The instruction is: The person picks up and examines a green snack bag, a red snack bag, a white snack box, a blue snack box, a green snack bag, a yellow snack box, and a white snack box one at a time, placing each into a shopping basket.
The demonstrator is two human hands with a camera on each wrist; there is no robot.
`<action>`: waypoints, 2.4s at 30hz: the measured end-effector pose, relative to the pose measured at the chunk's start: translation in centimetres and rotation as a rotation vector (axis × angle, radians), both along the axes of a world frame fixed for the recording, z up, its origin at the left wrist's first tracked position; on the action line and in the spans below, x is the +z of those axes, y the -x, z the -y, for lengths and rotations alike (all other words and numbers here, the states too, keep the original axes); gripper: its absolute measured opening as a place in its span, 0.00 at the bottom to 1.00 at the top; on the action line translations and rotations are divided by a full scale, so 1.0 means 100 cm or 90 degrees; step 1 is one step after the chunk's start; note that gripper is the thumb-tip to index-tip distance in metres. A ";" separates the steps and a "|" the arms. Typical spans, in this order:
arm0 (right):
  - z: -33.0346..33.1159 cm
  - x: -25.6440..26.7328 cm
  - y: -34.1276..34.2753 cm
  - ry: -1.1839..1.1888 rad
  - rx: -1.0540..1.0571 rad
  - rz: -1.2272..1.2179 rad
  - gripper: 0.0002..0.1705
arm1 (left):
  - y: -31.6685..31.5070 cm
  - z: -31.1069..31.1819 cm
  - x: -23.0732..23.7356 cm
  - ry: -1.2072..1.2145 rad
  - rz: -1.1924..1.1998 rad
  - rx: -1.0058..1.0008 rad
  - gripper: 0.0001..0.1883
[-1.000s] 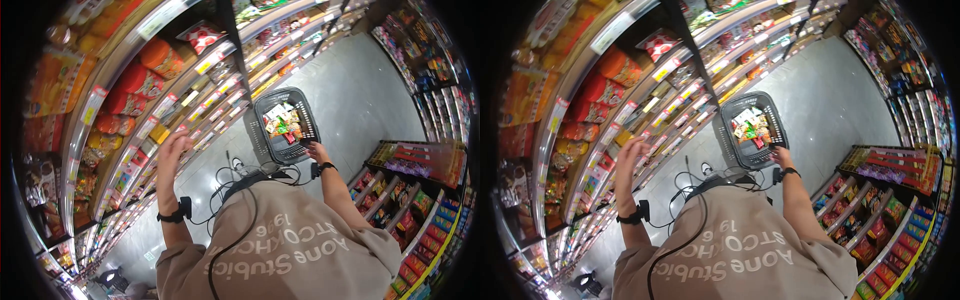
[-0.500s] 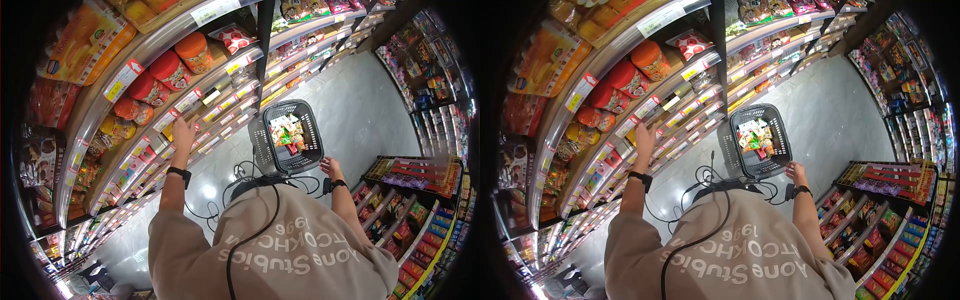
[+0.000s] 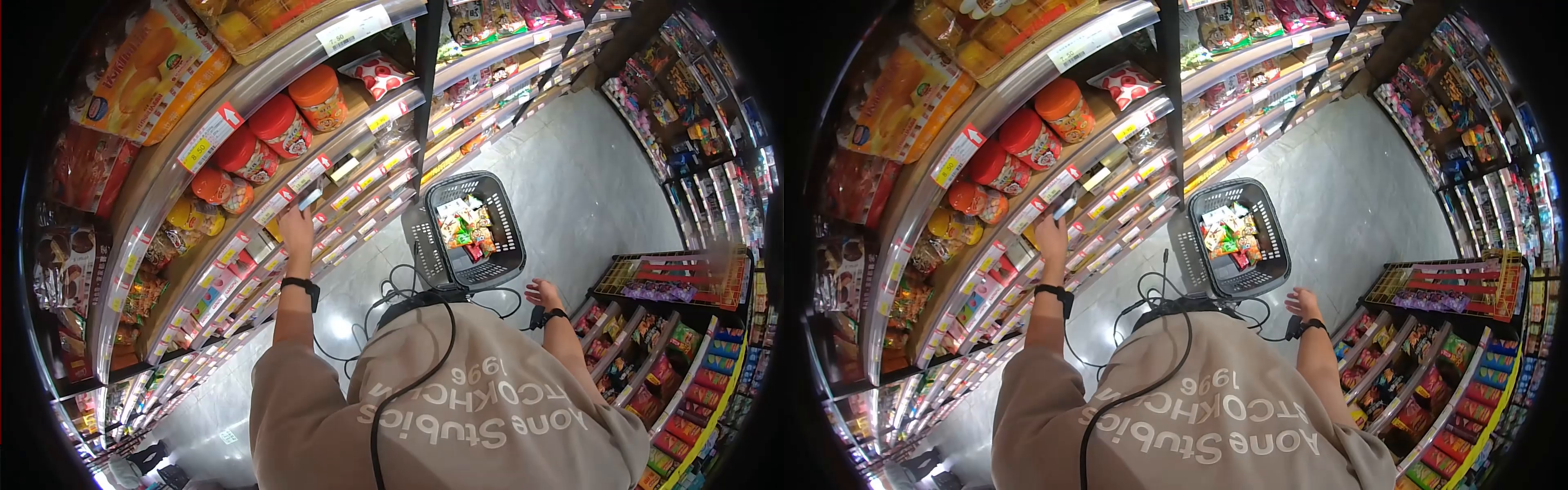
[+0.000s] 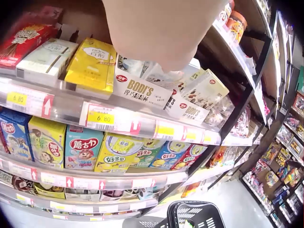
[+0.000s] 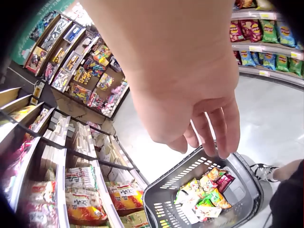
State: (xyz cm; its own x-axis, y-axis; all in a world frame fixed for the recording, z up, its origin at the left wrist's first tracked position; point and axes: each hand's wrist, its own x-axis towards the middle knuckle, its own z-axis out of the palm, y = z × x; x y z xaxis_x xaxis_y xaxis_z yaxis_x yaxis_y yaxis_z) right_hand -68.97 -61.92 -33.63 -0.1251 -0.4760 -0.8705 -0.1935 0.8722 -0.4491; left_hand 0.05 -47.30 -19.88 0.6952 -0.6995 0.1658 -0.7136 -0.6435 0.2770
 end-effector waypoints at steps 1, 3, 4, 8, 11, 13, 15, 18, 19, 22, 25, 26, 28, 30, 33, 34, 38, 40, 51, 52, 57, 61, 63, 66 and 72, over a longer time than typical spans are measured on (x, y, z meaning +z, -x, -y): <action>0.002 -0.001 0.000 0.009 0.005 0.009 0.23 | 0.008 -0.006 0.002 0.055 0.014 -0.008 0.15; 0.016 -0.004 -0.004 0.032 0.020 0.025 0.22 | 0.026 -0.023 0.006 0.168 0.040 -0.018 0.16; 0.023 0.001 -0.010 0.049 0.040 0.044 0.22 | 0.031 -0.031 0.009 0.224 0.054 -0.032 0.16; 0.042 0.024 -0.041 0.093 0.117 0.092 0.24 | 0.055 -0.056 0.038 0.420 0.007 -0.016 0.17; 0.059 0.039 -0.064 0.102 0.154 0.133 0.25 | 0.070 -0.068 0.068 0.457 -0.158 0.082 0.16; 0.074 0.047 -0.081 0.124 0.174 0.170 0.24 | 0.071 -0.074 0.072 0.494 -0.278 0.106 0.15; 0.088 0.064 -0.102 0.153 0.184 0.197 0.24 | 0.067 -0.079 0.068 0.573 -0.390 0.075 0.14; 0.107 0.105 -0.134 0.231 0.257 0.265 0.25 | 0.088 -0.070 0.102 0.662 -0.467 0.003 0.12; 0.111 0.126 -0.146 0.261 0.290 0.282 0.24 | 0.096 -0.070 0.116 0.628 -0.487 0.002 0.12; 0.113 0.199 -0.181 0.343 0.386 0.340 0.22 | 0.117 -0.061 0.156 0.568 -0.547 -0.013 0.13; 0.102 0.265 -0.202 0.421 0.512 0.375 0.17 | 0.142 -0.053 0.176 0.588 -0.602 -0.068 0.14; 0.101 0.278 -0.206 0.449 0.586 0.396 0.18 | 0.149 -0.049 0.180 0.608 -0.616 -0.098 0.14; 0.083 0.316 -0.215 0.451 0.667 0.386 0.19 | 0.159 -0.031 0.194 0.628 -0.655 -0.165 0.14; 0.056 0.361 -0.227 0.488 0.741 0.399 0.25 | 0.181 -0.023 0.212 0.626 -0.720 -0.219 0.14; 0.026 0.378 -0.235 0.465 0.813 0.469 0.30 | 0.210 -0.010 0.230 0.597 -0.819 -0.280 0.14; 0.019 0.383 -0.236 0.451 0.873 0.456 0.31 | 0.219 -0.008 0.233 0.591 -0.836 -0.279 0.14; 0.001 0.375 -0.237 0.396 0.883 0.535 0.21 | 0.236 -0.006 0.232 0.594 -0.899 -0.256 0.17; -0.006 0.372 -0.233 0.337 0.767 0.568 0.14 | 0.242 -0.007 0.232 0.605 -0.938 -0.234 0.18; -0.018 0.365 -0.229 0.279 0.570 0.607 0.13 | 0.250 -0.012 0.230 0.317 -0.988 -0.340 0.17; -0.017 0.364 -0.228 0.286 0.574 0.601 0.13 | 0.250 -0.010 0.228 0.318 -0.983 -0.340 0.17; -0.013 0.363 -0.234 0.295 0.577 0.591 0.19 | 0.247 -0.011 0.228 0.338 -0.959 -0.331 0.18; -0.020 0.370 -0.249 0.456 0.520 0.535 0.36 | 0.243 -0.017 0.231 0.382 -0.921 -0.310 0.19; -0.025 0.376 -0.255 0.535 0.518 0.492 0.44 | 0.241 -0.022 0.227 0.391 -0.902 -0.318 0.19; -0.026 0.372 -0.260 0.564 0.582 0.495 0.52 | 0.239 -0.028 0.224 0.370 -0.854 -0.343 0.21; -0.038 0.381 -0.265 0.667 0.740 0.452 0.62 | 0.237 -0.036 0.218 0.298 -0.694 -0.387 0.23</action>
State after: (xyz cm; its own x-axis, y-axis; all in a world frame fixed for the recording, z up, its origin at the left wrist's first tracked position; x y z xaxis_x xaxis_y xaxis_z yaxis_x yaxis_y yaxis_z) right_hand -42.51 -58.12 4.51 0.9138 -0.3884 0.1190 0.0109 -0.2696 -0.9629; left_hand -23.67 -43.68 1.87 0.2248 -0.9737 0.0358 -0.1256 0.0075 0.9921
